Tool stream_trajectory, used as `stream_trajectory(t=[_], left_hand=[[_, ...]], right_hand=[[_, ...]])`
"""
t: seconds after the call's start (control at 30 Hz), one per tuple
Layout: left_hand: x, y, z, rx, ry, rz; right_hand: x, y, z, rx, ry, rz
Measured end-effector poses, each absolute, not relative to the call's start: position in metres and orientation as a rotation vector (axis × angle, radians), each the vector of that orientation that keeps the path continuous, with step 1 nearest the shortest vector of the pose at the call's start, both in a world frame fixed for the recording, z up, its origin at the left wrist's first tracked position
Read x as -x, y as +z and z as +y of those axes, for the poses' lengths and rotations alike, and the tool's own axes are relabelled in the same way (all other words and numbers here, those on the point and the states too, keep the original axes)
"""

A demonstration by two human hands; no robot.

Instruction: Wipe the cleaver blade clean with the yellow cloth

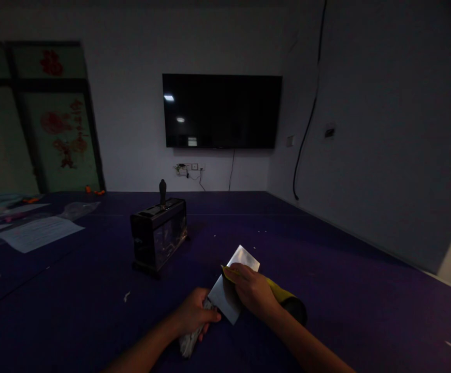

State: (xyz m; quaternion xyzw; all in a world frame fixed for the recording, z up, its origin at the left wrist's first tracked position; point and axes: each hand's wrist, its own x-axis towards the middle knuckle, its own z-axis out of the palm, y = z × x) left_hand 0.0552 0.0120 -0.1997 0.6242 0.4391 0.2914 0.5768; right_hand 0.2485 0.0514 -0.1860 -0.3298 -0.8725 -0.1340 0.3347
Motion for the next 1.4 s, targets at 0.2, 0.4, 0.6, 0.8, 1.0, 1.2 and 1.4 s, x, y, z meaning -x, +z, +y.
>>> stream_trajectory(t=[0.2,0.4,0.6,0.8,1.0,1.2,1.4], left_hand=[[-0.055,-0.201,0.013,-1.469,0.686,1.023],[-0.054,-0.201,0.014,-1.51,0.678,0.992],[-0.054,-0.197,0.01,-1.509,0.685,1.014],[-0.054,-0.199,0.009,-1.492,0.683,1.042],[-0.054,-0.202,0.011,-1.487,0.699,1.041],[-0.053,-0.204,0.014,-1.516,0.643,0.997],[-0.053,-0.204,0.014,-1.512,0.641,0.994]], right_hand=[[-0.257,-0.185,0.06,1.038,-0.315,-2.169],[-0.271,-0.181,0.071,1.17,-0.223,-1.996],[-0.271,-0.182,0.071,1.154,-0.235,-2.015],[-0.259,-0.184,0.06,1.038,-0.284,-2.156],[-0.258,-0.184,0.06,1.021,-0.275,-2.183],[-0.271,-0.182,0.072,1.13,-0.203,-1.986],[-0.277,-0.181,0.076,1.142,-0.202,-1.953]])
